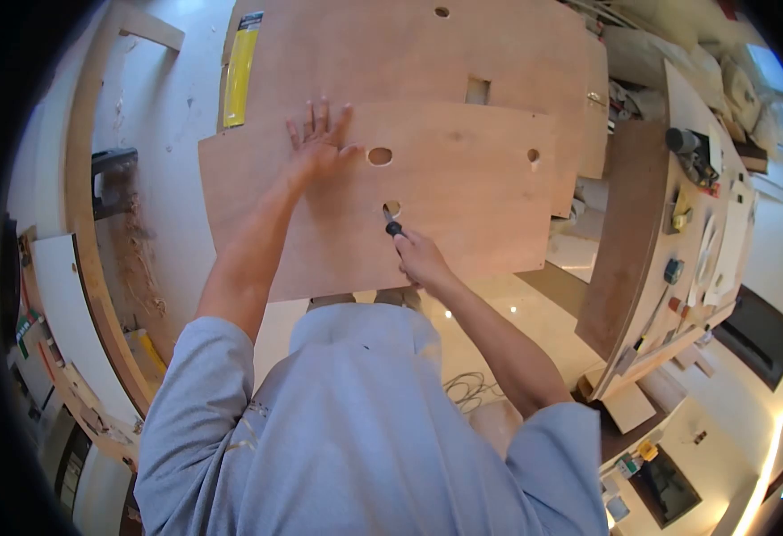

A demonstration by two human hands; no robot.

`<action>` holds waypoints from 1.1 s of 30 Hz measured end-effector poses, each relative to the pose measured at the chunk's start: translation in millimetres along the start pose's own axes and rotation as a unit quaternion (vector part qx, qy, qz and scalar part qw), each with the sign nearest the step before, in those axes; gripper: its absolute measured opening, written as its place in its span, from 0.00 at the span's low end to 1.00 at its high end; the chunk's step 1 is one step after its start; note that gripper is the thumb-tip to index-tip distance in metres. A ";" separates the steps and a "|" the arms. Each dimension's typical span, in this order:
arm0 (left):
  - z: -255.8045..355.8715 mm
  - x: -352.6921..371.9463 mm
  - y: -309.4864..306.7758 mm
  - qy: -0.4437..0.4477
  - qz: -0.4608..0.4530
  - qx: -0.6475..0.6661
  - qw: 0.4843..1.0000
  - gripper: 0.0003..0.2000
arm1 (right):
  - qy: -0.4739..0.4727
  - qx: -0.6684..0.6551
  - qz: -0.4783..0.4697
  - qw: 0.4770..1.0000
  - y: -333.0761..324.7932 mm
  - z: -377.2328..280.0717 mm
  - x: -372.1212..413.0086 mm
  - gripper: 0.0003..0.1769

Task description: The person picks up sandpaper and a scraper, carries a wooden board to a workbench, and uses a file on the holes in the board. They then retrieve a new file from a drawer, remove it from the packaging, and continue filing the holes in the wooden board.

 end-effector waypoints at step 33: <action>2.3 2.6 0.2 -0.004 0.008 0.003 1.000 0.43 | -0.286 0.788 0.239 0.489 -55.0 -105.2 137.4 0.13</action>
Point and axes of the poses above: each hand's wrist, its own x-axis away from the middle knuckle, its own y-axis out of the palm, z = x × y, the point moved 5 cm from there along -x, towards the middle knuckle, and after that the axes turned 8 degrees about x, right-handed, at the moved point
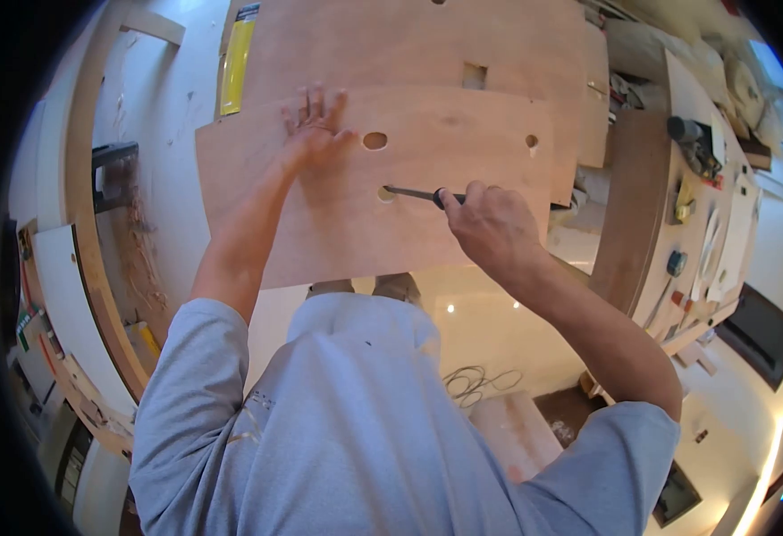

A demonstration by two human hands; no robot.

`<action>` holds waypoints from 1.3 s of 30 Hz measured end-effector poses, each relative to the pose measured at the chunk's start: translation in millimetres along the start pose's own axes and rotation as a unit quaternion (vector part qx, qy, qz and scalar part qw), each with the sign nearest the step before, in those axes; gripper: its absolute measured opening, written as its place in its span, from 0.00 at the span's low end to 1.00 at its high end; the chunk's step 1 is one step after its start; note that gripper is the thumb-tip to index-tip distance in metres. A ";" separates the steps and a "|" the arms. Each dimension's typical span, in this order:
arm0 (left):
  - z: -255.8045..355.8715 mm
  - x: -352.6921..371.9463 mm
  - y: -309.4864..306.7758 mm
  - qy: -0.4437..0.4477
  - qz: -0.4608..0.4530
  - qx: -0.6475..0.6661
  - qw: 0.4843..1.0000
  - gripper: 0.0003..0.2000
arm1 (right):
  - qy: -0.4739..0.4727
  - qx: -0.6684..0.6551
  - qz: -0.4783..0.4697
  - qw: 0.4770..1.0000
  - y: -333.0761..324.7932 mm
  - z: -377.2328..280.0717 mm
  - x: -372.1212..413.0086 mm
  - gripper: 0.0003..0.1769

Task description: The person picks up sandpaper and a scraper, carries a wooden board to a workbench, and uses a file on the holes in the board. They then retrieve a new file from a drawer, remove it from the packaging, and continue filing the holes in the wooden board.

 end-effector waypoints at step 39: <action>-0.6 5.7 -0.6 0.029 0.056 0.017 0.998 0.42 | -0.124 -0.042 -0.018 0.991 37.4 26.7 -72.0 0.07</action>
Point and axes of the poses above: each hand's wrist, its own x-axis away from the middle knuckle, its own y-axis out of the palm, z = x × y, the point moved 5 cm from there along -x, towards the middle knuckle, and after that the axes turned 8 degrees about x, right-handed, at the moved point
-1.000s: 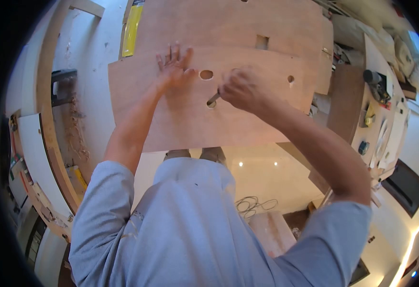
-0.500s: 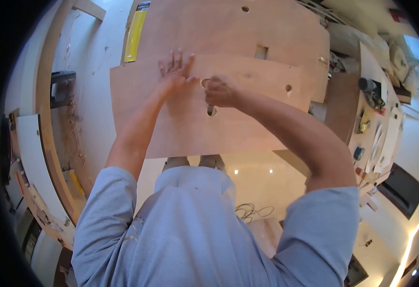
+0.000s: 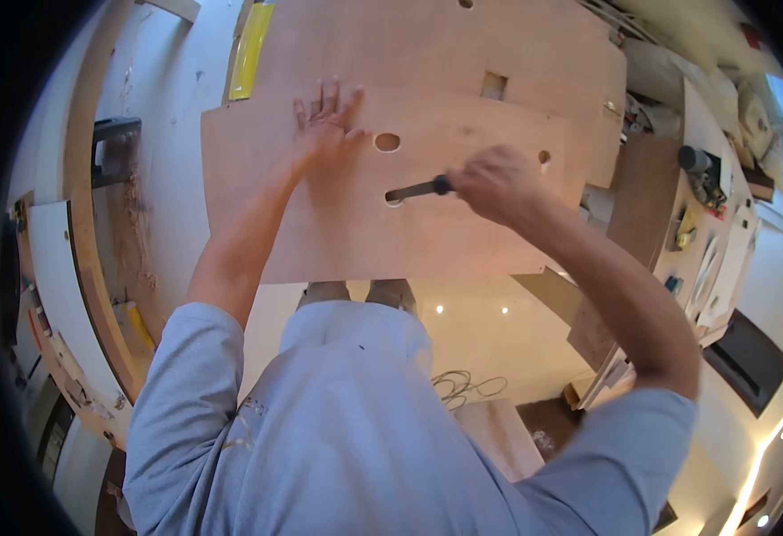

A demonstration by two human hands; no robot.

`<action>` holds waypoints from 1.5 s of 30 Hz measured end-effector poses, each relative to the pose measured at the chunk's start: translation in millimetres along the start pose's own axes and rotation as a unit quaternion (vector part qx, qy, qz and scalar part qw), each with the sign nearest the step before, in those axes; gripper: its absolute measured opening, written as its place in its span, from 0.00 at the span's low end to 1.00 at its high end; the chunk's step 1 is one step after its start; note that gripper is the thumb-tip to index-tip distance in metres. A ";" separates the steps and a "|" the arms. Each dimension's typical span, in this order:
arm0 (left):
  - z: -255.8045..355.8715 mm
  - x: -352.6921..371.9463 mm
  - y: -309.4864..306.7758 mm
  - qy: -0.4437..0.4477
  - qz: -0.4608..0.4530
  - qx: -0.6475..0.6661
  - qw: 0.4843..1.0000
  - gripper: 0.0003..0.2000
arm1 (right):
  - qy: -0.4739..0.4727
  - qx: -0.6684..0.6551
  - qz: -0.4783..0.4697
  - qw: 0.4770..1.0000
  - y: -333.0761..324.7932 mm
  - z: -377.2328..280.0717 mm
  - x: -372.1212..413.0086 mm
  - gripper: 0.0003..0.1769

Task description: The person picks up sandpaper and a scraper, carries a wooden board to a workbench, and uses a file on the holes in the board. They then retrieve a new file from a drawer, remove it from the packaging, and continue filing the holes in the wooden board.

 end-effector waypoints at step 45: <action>3.6 -26.0 11.5 0.001 -0.049 -0.041 0.998 0.47 | 0.017 -0.910 0.240 -0.337 25.9 -118.4 -107.1 0.17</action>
Point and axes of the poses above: each hand's wrist, its own x-axis away from the middle knuckle, its own y-axis out of the palm, z = x × y, the point moved 5 cm from there along -x, towards the middle knuckle, and after that the axes turned 8 degrees about x, right-handed, at the moved point
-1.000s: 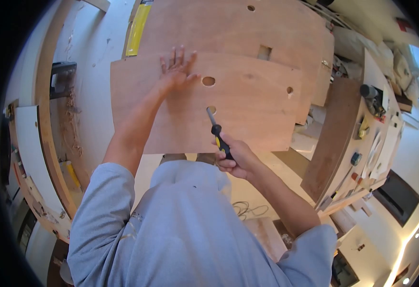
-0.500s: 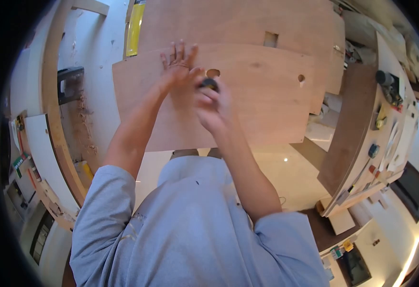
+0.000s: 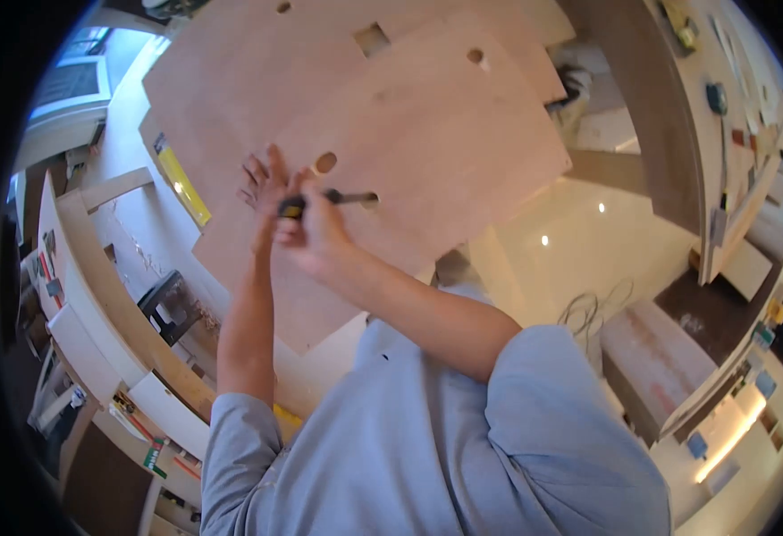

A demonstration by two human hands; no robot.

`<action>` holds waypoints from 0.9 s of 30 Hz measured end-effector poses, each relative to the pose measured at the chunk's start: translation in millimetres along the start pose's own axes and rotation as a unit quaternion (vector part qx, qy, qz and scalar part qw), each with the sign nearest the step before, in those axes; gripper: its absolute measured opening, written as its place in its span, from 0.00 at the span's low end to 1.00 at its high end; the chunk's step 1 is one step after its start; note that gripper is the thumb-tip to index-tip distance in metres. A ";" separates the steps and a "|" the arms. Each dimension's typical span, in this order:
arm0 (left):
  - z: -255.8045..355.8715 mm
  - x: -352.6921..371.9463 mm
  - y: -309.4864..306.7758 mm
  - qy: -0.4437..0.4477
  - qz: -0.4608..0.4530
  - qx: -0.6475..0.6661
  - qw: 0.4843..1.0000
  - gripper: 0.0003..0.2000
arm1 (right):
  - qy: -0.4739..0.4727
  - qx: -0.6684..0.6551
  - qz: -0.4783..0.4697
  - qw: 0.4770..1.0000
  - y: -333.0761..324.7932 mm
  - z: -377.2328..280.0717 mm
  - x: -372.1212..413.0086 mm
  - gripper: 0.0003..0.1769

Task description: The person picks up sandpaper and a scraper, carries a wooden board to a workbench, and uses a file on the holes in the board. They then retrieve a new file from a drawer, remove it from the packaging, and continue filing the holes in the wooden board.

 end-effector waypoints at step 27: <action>6.0 8.7 -2.3 -0.003 -0.021 0.002 1.000 0.46 | -0.027 0.232 0.269 0.935 -55.3 8.2 8.2 0.20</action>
Point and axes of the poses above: each hand's wrist, its own x-axis away from the middle knuckle, its own y-axis out of the palm, z = x × y, the point moved 5 cm from there along -x, towards the middle knuckle, and after that the axes turned 8 degrees about x, right-handed, at the moved point
